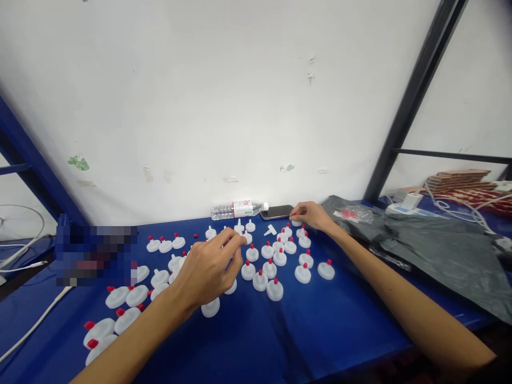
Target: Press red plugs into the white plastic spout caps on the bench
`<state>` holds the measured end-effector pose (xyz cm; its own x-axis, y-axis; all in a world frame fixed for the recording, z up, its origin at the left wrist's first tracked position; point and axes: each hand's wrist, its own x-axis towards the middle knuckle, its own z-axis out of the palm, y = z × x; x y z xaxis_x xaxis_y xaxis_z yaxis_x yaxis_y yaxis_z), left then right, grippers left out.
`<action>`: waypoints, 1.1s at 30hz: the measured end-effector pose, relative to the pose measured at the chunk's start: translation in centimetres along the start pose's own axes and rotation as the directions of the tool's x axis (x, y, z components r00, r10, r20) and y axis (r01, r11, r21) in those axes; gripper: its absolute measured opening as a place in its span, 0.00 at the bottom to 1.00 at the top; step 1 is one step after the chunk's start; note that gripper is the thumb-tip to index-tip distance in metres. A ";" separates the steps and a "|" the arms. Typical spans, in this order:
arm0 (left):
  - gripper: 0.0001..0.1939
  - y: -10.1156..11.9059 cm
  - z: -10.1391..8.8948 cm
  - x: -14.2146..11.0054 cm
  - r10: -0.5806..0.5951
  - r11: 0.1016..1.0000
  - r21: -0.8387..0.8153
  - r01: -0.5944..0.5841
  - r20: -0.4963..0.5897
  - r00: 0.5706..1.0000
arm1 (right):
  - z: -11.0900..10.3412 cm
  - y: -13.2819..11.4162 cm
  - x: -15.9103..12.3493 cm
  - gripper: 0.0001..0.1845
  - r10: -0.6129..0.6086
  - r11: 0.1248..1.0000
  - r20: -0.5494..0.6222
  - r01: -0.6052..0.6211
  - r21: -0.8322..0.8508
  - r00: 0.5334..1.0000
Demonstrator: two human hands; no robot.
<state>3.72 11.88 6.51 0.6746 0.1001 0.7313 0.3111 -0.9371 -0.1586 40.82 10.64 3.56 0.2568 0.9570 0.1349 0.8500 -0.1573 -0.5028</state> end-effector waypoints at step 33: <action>0.11 -3.4 -2.3 1.5 -0.460 0.887 0.360 0.288 0.650 0.605 | 1.8 -6.9 -2.7 0.13 -0.456 0.850 0.077 0.459 -0.259 0.887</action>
<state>2.17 14.45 9.66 0.6999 0.7092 0.0842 0.7115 -0.6821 -0.1687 33.45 9.60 5.17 -0.1951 0.9389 0.2835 0.9593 0.2428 -0.1441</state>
